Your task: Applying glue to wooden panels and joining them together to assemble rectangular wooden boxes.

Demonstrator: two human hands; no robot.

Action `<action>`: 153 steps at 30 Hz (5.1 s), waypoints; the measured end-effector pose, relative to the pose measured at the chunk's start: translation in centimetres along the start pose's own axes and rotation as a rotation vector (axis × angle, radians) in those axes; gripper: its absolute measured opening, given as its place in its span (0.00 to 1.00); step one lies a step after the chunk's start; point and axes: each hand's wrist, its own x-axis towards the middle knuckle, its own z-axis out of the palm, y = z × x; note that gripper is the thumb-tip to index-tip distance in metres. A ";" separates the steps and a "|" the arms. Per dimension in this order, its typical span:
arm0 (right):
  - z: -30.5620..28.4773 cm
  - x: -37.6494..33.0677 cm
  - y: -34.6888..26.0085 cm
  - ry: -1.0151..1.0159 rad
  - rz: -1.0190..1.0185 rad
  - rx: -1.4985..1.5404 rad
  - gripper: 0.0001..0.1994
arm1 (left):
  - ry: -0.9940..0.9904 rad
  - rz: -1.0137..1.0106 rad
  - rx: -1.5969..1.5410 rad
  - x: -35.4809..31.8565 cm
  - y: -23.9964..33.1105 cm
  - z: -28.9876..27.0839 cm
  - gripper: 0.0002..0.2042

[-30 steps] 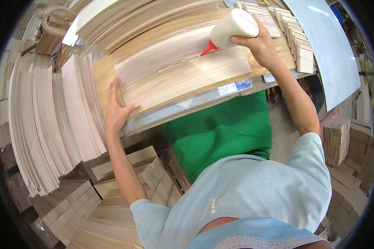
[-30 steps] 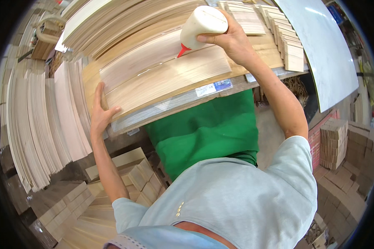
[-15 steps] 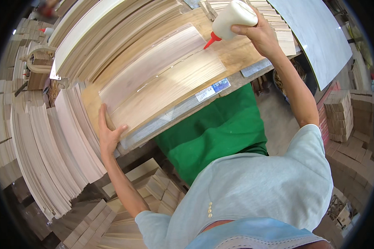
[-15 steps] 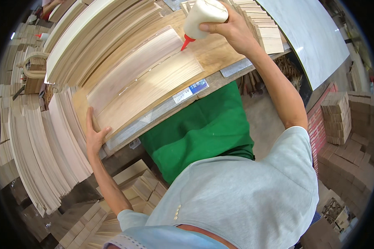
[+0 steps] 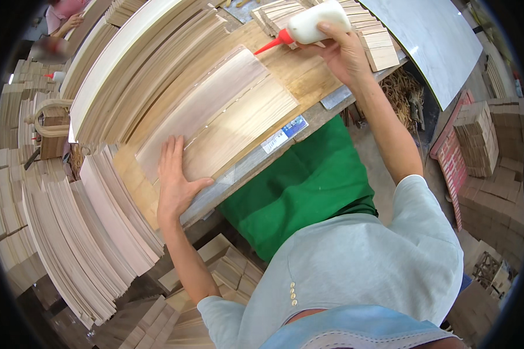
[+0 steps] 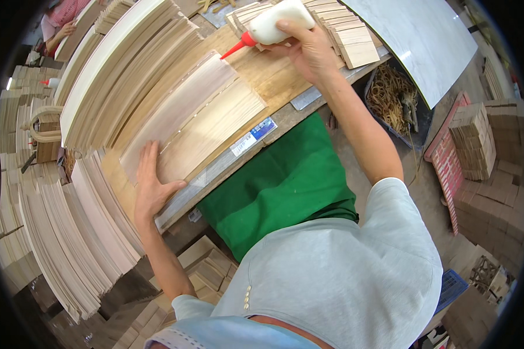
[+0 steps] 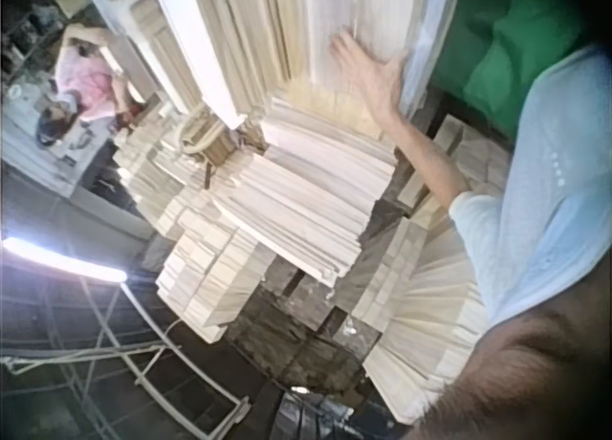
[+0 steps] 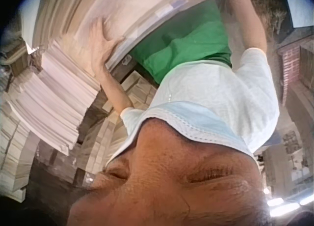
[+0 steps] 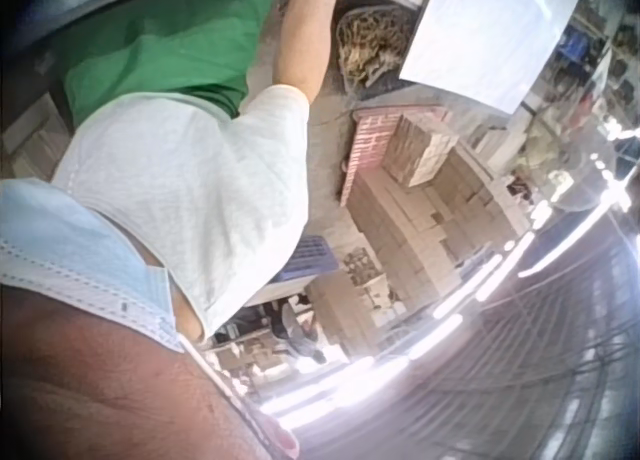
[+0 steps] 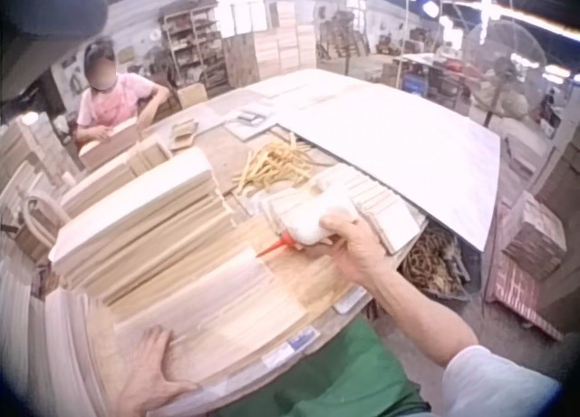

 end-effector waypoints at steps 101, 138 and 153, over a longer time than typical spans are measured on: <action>-3.4 -10.5 -1.6 0.368 0.009 -0.207 0.18 | 0.030 0.012 -0.056 0.6 -0.1 1.8 0.52; 32.8 -6.4 17.1 -1.222 0.510 -0.562 0.32 | 0.384 0.036 -0.215 -1.4 -3.0 4.8 0.46; 32.4 -5.5 18.7 -1.246 0.498 -0.520 0.35 | 0.338 0.021 -0.190 -1.1 -3.0 4.6 0.46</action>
